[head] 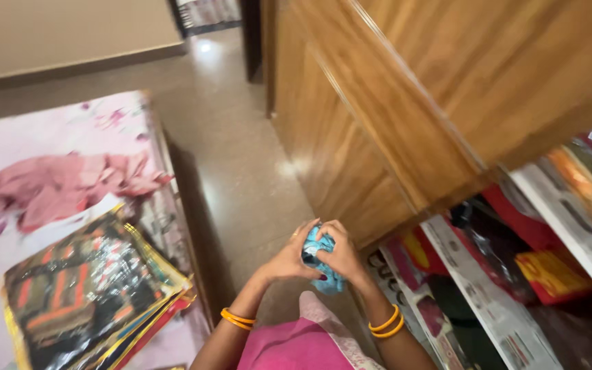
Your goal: The person wipes a wardrobe shelf with a blue cloth, then places several packaged garments onto the shelf one by one. The person handles each package individually, arranging them in a neat stack on the shelf.
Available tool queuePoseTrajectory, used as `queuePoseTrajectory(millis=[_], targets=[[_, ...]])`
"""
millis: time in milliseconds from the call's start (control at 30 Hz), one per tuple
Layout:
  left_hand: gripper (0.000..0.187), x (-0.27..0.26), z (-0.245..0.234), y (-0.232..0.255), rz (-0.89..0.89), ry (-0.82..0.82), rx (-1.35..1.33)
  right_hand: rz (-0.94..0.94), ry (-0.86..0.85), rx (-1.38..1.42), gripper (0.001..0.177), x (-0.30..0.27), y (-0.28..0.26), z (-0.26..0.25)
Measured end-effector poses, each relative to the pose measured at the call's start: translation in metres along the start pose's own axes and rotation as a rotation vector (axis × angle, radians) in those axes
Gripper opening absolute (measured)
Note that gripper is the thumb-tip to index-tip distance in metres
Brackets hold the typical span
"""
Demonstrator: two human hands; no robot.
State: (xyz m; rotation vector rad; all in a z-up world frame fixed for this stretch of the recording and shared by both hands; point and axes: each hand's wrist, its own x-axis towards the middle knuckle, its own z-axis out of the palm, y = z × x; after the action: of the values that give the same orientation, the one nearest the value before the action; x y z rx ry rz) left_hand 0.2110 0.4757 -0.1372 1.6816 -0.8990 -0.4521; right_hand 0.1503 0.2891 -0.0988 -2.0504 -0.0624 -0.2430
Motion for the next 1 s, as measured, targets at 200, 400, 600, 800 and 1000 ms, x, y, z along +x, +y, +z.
queuePoseTrajectory(millis=[200, 400, 600, 800, 1000], targets=[[0.127, -0.043, -0.026, -0.004, 0.011, 0.458, 0.152, -0.112, -0.016, 0.160, 0.025, 0.015, 0.022, 0.094], [0.092, -0.107, -0.038, -0.001, -0.224, 0.708, 0.182, -0.040, -0.324, 0.204, 0.024, 0.020, 0.025, 0.159], [0.072, -0.174, -0.041, -0.026, -0.482, 0.768, 0.282, -0.015, -0.652, 0.078, 0.032, 0.015, 0.023, 0.217], [0.068, -0.260, -0.036, -0.055, -0.762, 0.894, 0.322, -0.010, -0.828, -0.019, 0.033, 0.008, 0.018, 0.273], [0.080, -0.339, -0.024, -0.086, -1.059, 1.063, 0.360, -0.091, -0.874, 0.033, 0.031, 0.008, 0.017, 0.320]])
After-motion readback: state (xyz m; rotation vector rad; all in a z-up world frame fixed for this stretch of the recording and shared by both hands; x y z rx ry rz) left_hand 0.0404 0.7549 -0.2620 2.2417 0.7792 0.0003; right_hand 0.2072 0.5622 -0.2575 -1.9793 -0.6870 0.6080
